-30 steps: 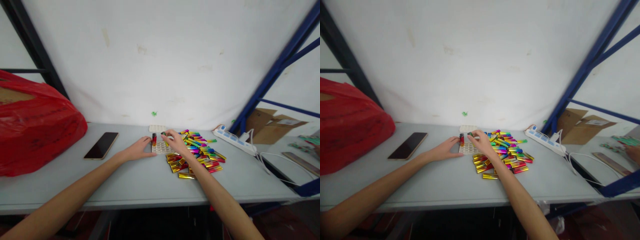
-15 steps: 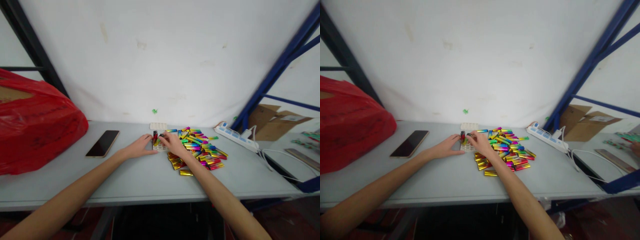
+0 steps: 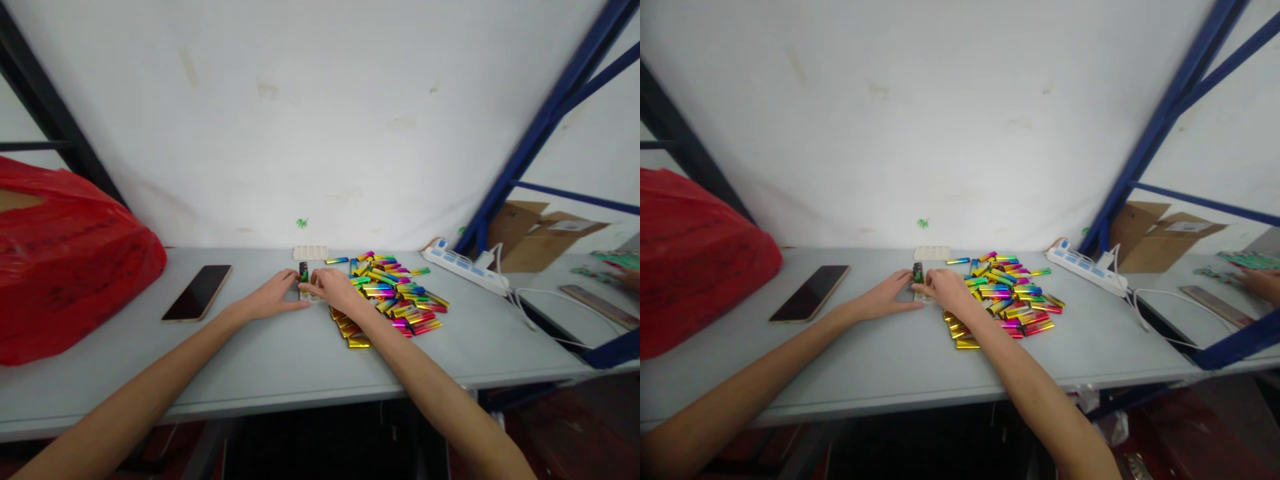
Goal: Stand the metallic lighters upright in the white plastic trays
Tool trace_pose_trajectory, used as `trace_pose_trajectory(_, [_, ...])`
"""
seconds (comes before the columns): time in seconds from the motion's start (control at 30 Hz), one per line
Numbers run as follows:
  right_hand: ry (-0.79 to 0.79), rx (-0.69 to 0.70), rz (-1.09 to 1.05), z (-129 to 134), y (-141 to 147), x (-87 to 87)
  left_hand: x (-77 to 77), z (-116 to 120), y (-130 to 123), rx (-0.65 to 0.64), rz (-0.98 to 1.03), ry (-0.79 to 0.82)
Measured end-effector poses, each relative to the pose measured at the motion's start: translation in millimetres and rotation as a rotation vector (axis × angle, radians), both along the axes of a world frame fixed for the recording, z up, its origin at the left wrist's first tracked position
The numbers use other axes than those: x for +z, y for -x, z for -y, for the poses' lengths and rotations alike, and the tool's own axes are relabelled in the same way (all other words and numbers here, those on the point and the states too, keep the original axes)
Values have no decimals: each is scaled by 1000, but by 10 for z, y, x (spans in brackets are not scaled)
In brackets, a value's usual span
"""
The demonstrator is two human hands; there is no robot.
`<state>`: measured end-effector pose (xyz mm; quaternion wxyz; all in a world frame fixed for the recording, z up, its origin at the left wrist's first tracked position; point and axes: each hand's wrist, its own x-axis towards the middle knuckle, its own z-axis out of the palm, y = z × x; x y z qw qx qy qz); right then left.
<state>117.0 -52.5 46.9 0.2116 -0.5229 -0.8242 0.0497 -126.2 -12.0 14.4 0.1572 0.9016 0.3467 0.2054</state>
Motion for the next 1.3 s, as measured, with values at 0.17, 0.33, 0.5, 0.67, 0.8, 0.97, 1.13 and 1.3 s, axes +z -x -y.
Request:
trace_pose_trajectory(0.17, [-155, -102, -2, -178, -453, -26, 5, 16, -2, 26, 8, -7])
trace_pose_trajectory(0.33, [-69, -146, 138, -362, -902, -191, 24, 36, -9, 50, -14, 7])
trace_pose_trajectory(0.5, [54, -146, 223, -448, -951, -235, 31, 35, -16, 54, -16, 19])
trace_pose_trajectory(0.67, [-37, -237, 218, -512, -921, -245, 44, 48, -19, 41, -14, 13])
trace_pose_trajectory(0.8, [-38, -255, 170, -549, -932, -264, 48, 52, -10, 32, -7, 3])
trace_pose_trajectory(0.97, [-7, -233, 108, -552, -930, -238, 18, 32, 1, 27, 0, -10])
trace_pose_trajectory(1.13, [-30, -203, 27, -527, -906, -216, 1, 15, -1, 42, -25, -9])
trace_pose_trajectory(1.3, [-51, -171, -319, -532, -892, -207, 37, 34, -8, 38, -26, 4])
